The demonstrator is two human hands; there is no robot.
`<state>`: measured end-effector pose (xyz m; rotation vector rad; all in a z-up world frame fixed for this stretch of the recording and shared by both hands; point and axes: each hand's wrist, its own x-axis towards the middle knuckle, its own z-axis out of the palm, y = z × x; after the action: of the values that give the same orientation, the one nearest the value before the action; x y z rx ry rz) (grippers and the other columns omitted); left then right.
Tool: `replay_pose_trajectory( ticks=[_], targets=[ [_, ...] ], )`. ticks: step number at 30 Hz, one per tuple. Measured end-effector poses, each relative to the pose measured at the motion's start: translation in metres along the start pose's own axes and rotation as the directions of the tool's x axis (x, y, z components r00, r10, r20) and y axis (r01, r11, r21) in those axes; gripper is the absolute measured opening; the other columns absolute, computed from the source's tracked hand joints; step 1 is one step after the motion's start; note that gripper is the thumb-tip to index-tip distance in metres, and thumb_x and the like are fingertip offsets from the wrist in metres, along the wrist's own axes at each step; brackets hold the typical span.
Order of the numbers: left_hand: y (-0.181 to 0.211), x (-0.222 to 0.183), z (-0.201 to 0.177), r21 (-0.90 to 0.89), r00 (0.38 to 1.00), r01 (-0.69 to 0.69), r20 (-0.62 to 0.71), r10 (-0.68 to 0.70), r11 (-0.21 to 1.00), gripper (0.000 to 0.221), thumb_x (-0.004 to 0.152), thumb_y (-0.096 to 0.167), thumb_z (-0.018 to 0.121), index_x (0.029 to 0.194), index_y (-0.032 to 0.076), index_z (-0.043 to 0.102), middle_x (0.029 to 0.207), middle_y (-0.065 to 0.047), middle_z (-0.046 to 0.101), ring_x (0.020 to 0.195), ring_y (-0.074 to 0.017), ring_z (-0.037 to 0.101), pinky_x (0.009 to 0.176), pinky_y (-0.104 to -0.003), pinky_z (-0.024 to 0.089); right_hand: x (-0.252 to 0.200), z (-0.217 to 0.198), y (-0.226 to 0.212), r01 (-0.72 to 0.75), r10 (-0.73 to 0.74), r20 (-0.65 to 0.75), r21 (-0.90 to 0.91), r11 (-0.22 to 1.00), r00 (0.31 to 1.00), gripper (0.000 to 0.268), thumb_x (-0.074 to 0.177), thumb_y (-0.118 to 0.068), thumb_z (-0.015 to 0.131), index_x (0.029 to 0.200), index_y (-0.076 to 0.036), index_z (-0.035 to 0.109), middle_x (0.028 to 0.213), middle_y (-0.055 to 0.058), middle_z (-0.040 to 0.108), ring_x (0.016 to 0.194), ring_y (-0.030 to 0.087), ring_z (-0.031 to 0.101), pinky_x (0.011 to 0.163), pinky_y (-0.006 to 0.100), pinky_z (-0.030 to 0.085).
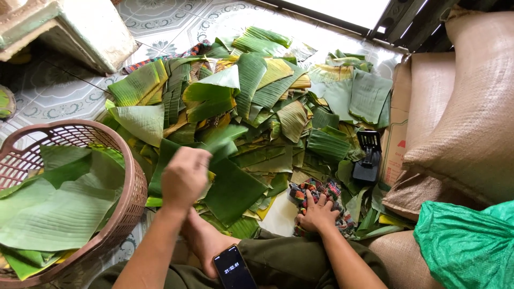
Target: Cleaning banana leaves by wiping them with a cloth and placing them into a basket.
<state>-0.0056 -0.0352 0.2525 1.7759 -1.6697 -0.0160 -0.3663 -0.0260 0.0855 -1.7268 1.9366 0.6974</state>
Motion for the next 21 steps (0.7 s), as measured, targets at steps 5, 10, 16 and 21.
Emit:
replay_pose_trajectory(
  ticks=[5, 10, 16, 21],
  targets=[
    [0.051, -0.01, 0.001, -0.274, 0.949, -0.118, 0.252, 0.19, 0.954, 0.015, 0.101, 0.032, 0.06, 0.1, 0.026, 0.073, 0.08, 0.0, 0.07, 0.07, -0.0274, 0.074, 0.059, -0.043, 0.062, 0.003, 0.002, -0.001, -0.01, 0.01, -0.018, 0.003, 1.0, 1.0, 0.093, 0.095, -0.062, 0.059, 0.166, -0.03, 0.009, 0.146, 0.016, 0.032, 0.134, 0.042, 0.038, 0.099, 0.069, 0.04],
    [0.034, -0.008, 0.004, -0.84, 0.897, 0.346, 0.167, -0.409, 0.418, 0.019, 0.11, 0.017, 0.047, 0.116, 0.003, 0.058, 0.091, -0.018, 0.066, 0.055, -0.0298, 0.072, 0.051, -0.035, 0.065, 0.003, 0.002, 0.003, 0.005, -0.004, -0.023, 0.026, 1.0, 1.0, 0.093, 0.094, -0.063, 0.06, 0.166, -0.031, 0.011, 0.152, 0.016, 0.029, 0.137, 0.042, 0.036, 0.101, 0.068, 0.04],
    [0.009, -0.055, 0.062, -0.669, 0.703, 0.698, 0.576, -0.416, 0.253, 0.019, 0.099, 0.009, 0.061, 0.111, -0.005, 0.058, 0.092, -0.025, 0.07, 0.077, -0.0397, 0.077, 0.071, -0.049, 0.066, -0.017, -0.021, -0.003, -0.004, 0.005, -0.019, 0.077, 0.997, 1.0, 0.088, 0.097, -0.056, 0.061, 0.166, -0.031, 0.014, 0.147, 0.016, 0.031, 0.134, 0.041, 0.039, 0.099, 0.062, 0.043],
    [-0.073, -0.16, 0.151, -0.119, 0.661, 0.524, 0.681, -0.314, 0.844, 0.019, 0.09, 0.031, 0.067, 0.081, 0.015, 0.064, 0.077, -0.003, 0.065, 0.076, -0.0212, 0.059, 0.073, -0.038, 0.044, -0.035, -0.057, -0.01, -0.11, 0.093, 0.077, 0.267, 0.958, 0.993, 0.072, 0.097, -0.039, 0.056, 0.16, -0.041, 0.022, 0.169, 0.018, 0.009, 0.147, 0.041, 0.03, 0.116, 0.059, 0.037]
  ],
)
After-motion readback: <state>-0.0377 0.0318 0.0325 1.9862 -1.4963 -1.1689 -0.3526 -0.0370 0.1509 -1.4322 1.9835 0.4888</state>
